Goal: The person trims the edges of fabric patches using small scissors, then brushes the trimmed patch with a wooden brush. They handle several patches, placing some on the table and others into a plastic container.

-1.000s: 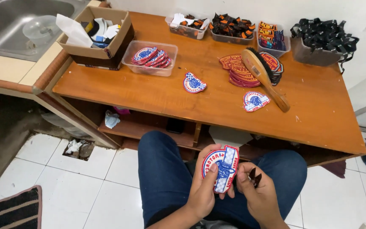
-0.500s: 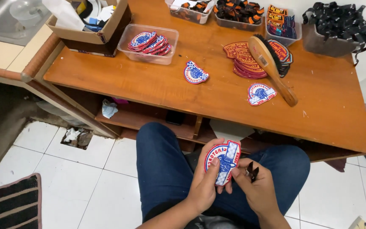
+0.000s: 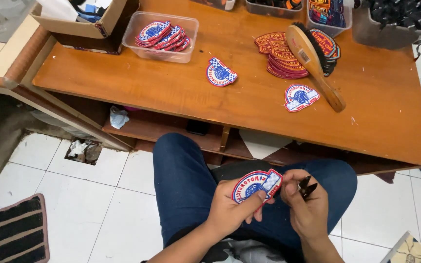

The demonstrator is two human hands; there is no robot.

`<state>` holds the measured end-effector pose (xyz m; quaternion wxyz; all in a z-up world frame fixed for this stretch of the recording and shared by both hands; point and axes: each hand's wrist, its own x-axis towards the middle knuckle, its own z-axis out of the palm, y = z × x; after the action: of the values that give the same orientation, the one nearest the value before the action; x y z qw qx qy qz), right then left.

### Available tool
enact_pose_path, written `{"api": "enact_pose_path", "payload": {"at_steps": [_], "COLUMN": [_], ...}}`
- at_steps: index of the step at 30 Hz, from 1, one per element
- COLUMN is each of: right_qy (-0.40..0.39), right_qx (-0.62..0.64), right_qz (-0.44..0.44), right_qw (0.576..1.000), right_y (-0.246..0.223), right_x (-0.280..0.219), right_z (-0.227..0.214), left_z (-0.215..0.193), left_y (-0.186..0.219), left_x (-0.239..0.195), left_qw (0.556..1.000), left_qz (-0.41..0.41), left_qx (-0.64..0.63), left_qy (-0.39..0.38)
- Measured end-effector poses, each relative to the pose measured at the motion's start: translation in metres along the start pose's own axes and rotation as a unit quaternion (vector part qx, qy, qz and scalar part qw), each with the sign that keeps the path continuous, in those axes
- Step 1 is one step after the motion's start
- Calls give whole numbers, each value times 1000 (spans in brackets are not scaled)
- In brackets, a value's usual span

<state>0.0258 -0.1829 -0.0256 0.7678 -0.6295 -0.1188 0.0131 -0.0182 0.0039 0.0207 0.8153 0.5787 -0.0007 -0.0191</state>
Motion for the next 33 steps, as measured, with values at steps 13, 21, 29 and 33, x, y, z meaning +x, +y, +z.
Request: {"api": "enact_pose_path", "payload": {"at_steps": [13, 21, 29, 33], "right_qy": [19, -49, -54, -108], "right_qx": [-14, -10, -163, -184], "right_qz": [69, 82, -50, -76], "right_qw": [997, 995, 984, 974], "right_y": [-6, -4, -31, -33], "right_x": [-3, -1, 12, 16], "right_z": [-6, -14, -7, -6], "left_z": [-1, -3, -9, -8], "left_y": [7, 3, -2, 1], "left_x": [-2, -9, -10, -10], "left_qw": [998, 997, 999, 989], "left_qz": [-48, 29, 7, 1], "left_qx": [31, -31, 51, 128], "left_qy": [37, 70, -10, -77]}}
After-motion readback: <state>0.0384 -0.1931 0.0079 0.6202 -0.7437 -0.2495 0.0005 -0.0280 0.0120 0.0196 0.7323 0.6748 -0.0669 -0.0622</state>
